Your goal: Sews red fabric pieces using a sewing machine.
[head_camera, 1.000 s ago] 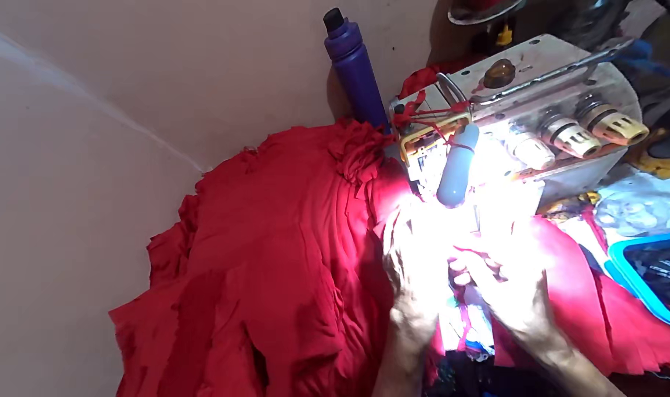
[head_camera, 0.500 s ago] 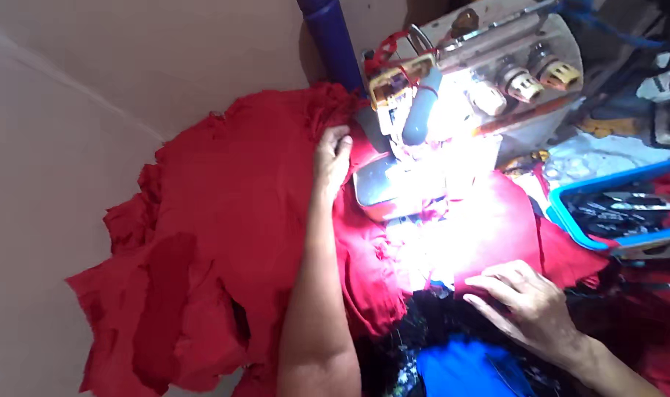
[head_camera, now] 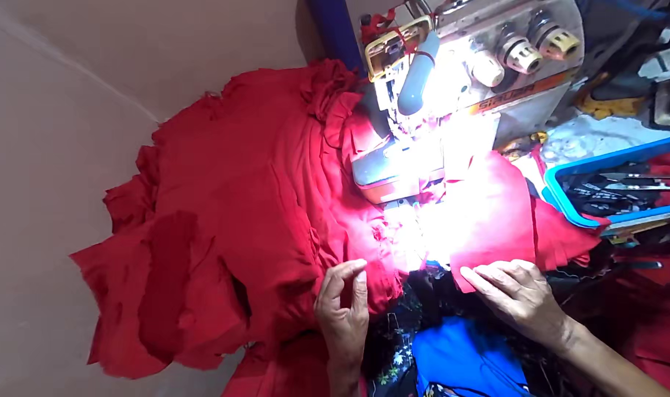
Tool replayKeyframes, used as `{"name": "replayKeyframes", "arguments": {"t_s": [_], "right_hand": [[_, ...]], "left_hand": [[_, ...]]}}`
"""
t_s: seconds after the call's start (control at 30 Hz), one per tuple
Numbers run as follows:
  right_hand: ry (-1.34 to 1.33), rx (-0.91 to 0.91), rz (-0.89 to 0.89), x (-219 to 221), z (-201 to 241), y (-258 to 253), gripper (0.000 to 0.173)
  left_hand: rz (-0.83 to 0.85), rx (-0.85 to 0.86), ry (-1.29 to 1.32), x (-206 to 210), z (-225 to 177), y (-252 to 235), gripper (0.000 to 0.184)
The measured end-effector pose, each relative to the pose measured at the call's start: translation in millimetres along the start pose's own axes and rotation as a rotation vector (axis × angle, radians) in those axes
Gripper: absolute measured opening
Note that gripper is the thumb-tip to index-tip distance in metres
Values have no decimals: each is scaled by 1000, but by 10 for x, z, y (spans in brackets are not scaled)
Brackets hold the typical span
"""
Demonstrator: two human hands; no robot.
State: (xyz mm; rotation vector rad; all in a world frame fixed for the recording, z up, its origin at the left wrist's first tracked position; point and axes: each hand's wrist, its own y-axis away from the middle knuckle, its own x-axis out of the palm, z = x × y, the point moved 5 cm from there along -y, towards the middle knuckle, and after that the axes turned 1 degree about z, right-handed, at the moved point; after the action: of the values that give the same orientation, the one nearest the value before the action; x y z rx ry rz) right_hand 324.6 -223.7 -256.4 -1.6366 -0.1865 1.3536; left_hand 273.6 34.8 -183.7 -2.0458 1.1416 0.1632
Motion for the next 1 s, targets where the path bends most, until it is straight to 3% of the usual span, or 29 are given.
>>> {"name": "replayKeyframes", "arguments": {"t_s": [0.3, 0.53, 0.63, 0.7, 0.77, 0.83, 0.9, 0.93, 1.0], "right_hand": [[-360, 310, -4, -133, -139, -179, 23], [-467, 353, 248, -211, -231, -248, 24], [-519, 563, 146, -421, -420, -437, 24], [-468, 697, 15, -600, -530, -631, 22], [-440, 639, -76, -766, -531, -801, 24], [-410, 440, -75, -880, -391, -894, 28], [-389, 290, -24, -900, -207, -870, 27], [-393, 244, 4, -887, -132, -823, 28], [-375, 197, 66, -839, -42, -709, 28]], "left_hand": [[70, -25, 68, 178, -32, 175, 13], [125, -5, -54, 342, -97, 232, 13], [199, 10, 45, 424, -212, 171, 13], [367, 2, 244, 561, -343, 103, 18], [650, -86, 483, 770, -503, 5, 37], [853, -352, 709, 1038, -601, -140, 54], [772, -741, 803, 1312, -544, -331, 41], [700, -842, 721, 1420, -447, -409, 37], [632, -783, 475, 1526, -272, -527, 29]]}}
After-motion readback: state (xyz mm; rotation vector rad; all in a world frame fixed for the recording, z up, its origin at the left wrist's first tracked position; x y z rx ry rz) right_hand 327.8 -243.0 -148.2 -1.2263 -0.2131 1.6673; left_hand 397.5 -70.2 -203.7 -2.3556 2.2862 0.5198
